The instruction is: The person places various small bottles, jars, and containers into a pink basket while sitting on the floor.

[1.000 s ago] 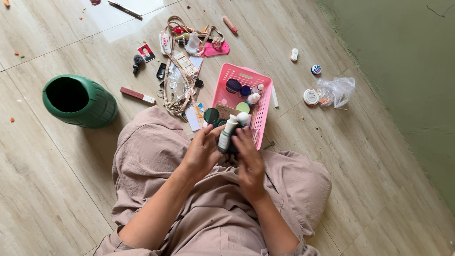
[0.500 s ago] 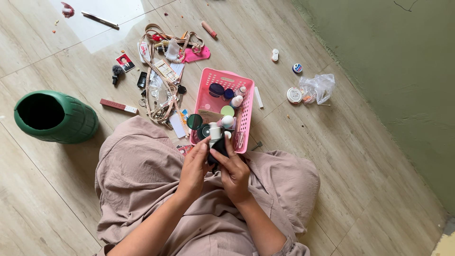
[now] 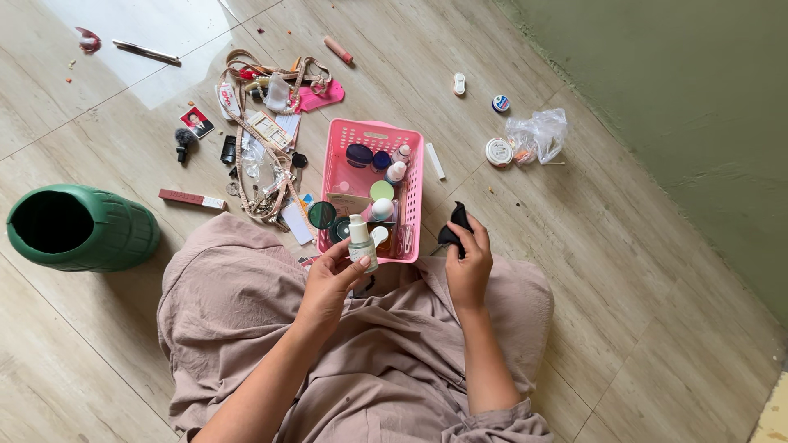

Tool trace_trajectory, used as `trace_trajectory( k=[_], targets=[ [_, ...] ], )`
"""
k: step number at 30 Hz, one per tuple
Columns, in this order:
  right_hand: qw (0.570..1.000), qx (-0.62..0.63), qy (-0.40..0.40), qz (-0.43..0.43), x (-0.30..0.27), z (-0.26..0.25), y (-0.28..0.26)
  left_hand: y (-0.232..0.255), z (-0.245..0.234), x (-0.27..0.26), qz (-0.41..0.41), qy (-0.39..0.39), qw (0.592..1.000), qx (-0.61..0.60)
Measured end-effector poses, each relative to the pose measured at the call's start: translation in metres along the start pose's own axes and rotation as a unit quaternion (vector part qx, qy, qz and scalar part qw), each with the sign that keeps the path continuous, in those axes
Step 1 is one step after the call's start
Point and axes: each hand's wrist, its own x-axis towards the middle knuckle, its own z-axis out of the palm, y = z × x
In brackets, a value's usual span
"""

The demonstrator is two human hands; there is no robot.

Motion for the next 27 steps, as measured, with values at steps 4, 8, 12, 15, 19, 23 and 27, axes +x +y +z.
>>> trace_trajectory(
  k=[4,8,12,15,19,23,27],
  targets=[
    [0.997,-0.070,-0.031,-0.010,-0.002,0.007,0.019,-0.005,-0.002,-0.001,0.027,-0.002,0.999,0.025],
    [0.988,-0.147,-0.020,-0.043,-0.004,0.005,0.010,-0.011,-0.001,0.001,0.042,0.025,0.998,0.048],
    [0.995,0.052,-0.081,0.009,-0.007,0.008,-0.028,-0.010,0.007,0.001,0.143,0.031,0.977,0.156],
    [0.958,0.217,-0.164,0.086,-0.008,0.006,-0.057,0.001,0.019,-0.006,0.211,0.043,0.936,0.277],
    [0.890,0.348,-0.254,0.151,-0.009,0.011,-0.074,0.017,0.029,-0.016,0.287,0.046,0.881,0.373],
    [0.890,0.344,-0.254,0.155,-0.003,0.018,-0.076,0.029,0.031,-0.017,0.298,0.045,0.869,0.392],
    [0.886,0.358,-0.258,0.141,0.004,0.021,-0.080,0.039,0.028,-0.014,0.343,0.017,0.846,0.408]
  ],
)
